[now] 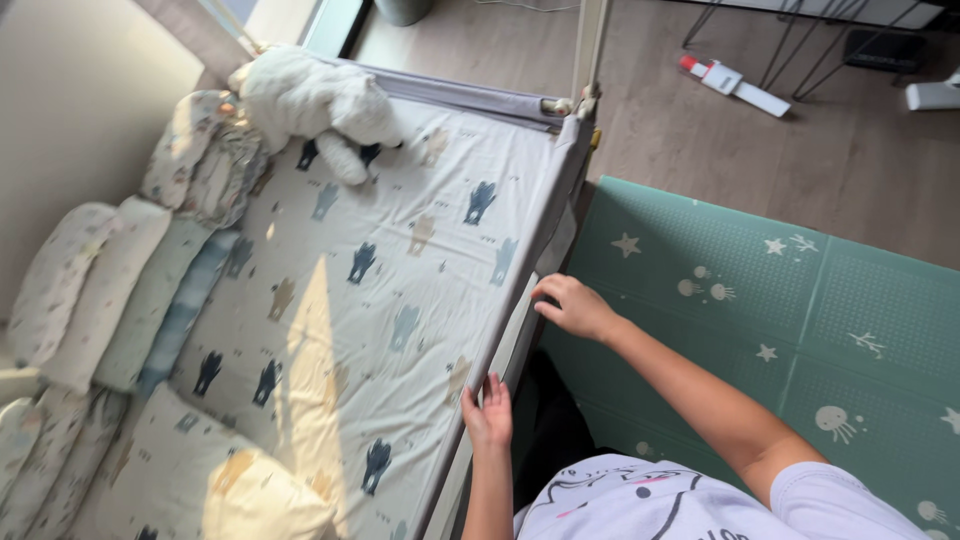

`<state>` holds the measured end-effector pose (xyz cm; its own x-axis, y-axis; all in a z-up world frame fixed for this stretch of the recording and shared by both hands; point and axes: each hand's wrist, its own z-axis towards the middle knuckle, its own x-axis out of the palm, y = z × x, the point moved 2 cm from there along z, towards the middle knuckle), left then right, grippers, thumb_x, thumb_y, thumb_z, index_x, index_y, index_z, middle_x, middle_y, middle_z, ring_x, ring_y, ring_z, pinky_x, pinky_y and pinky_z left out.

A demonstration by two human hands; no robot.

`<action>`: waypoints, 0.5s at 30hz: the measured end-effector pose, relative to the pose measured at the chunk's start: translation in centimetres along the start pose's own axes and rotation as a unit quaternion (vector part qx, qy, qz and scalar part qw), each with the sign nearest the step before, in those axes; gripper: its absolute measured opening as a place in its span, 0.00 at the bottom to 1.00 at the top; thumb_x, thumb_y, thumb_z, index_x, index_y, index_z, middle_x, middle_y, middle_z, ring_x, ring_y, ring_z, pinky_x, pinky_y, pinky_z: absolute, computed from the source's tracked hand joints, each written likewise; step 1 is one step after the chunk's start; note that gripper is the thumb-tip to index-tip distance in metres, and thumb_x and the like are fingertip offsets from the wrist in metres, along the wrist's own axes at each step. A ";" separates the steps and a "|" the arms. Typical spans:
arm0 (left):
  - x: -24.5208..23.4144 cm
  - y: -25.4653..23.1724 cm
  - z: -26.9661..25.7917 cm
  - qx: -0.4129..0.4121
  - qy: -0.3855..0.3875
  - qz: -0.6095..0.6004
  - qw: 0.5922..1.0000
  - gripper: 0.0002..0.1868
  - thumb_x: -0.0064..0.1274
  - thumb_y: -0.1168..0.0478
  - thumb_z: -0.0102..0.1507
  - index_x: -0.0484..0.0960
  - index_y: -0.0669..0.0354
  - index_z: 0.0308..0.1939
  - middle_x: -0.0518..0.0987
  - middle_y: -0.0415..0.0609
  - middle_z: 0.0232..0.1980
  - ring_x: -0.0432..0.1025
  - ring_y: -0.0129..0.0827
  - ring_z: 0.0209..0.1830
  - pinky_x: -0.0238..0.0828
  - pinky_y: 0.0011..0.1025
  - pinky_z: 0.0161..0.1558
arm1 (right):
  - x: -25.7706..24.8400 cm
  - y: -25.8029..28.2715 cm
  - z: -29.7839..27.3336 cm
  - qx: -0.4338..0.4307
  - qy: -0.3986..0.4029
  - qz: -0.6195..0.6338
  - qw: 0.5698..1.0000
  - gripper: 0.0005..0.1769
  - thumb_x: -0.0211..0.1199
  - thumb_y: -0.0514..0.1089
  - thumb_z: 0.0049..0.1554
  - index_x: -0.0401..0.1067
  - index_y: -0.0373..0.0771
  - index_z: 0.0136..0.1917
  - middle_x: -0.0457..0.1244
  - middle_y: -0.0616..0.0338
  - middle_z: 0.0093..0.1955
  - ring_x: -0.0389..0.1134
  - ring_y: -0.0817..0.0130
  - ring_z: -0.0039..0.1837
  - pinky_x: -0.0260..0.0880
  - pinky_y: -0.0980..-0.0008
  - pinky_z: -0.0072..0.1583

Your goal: The person attaches the mesh fabric to the frame of a bed guardrail by pressing the material into the grooves and securing the clips along the bottom rail.

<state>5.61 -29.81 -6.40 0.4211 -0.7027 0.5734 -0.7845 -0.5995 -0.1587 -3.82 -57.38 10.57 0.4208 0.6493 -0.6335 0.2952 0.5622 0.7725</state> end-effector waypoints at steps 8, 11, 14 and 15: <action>11.1 9.8 9.4 -0.097 0.001 -0.010 0.995 0.29 0.44 0.46 0.70 0.63 0.60 0.70 0.74 0.58 0.66 0.72 0.46 0.64 0.70 0.44 0.60 | -5.1 -14.1 9.9 0.143 -0.062 0.073 0.985 0.12 0.64 0.44 0.58 0.77 0.40 0.54 0.70 0.58 0.53 0.72 0.66 0.52 0.72 0.67 0.55; 14.6 13.5 12.2 -0.118 -0.009 0.023 0.993 0.30 0.43 0.46 0.71 0.60 0.60 0.71 0.73 0.59 0.68 0.72 0.47 0.64 0.71 0.44 0.59 | -5.3 -23.3 15.0 0.218 -0.102 0.139 0.961 0.12 0.60 0.43 0.61 0.78 0.39 0.55 0.71 0.60 0.49 0.71 0.71 0.48 0.72 0.70 0.52; 16.9 16.2 14.7 -0.121 -0.050 0.089 0.987 0.28 0.42 0.46 0.71 0.58 0.51 0.71 0.72 0.57 0.70 0.71 0.46 0.64 0.70 0.41 0.58 | -5.4 -30.4 18.7 0.288 -0.126 0.235 0.920 0.14 0.56 0.42 0.63 0.76 0.39 0.59 0.70 0.63 0.50 0.68 0.74 0.47 0.71 0.72 0.48; 17.6 17.2 15.3 -0.130 -0.060 0.100 0.985 0.28 0.42 0.45 0.70 0.57 0.50 0.71 0.71 0.56 0.71 0.72 0.45 0.64 0.70 0.40 0.57 | -5.9 -32.4 20.2 0.319 -0.138 0.256 0.902 0.16 0.54 0.42 0.63 0.75 0.39 0.61 0.69 0.64 0.51 0.67 0.75 0.46 0.69 0.73 0.46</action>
<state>6.51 -58.34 -11.38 0.2855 -0.8462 0.4500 -0.9405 -0.3376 -0.0380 1.49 -89.77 -9.77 0.8134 0.5392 -0.2181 0.3976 -0.2418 0.8851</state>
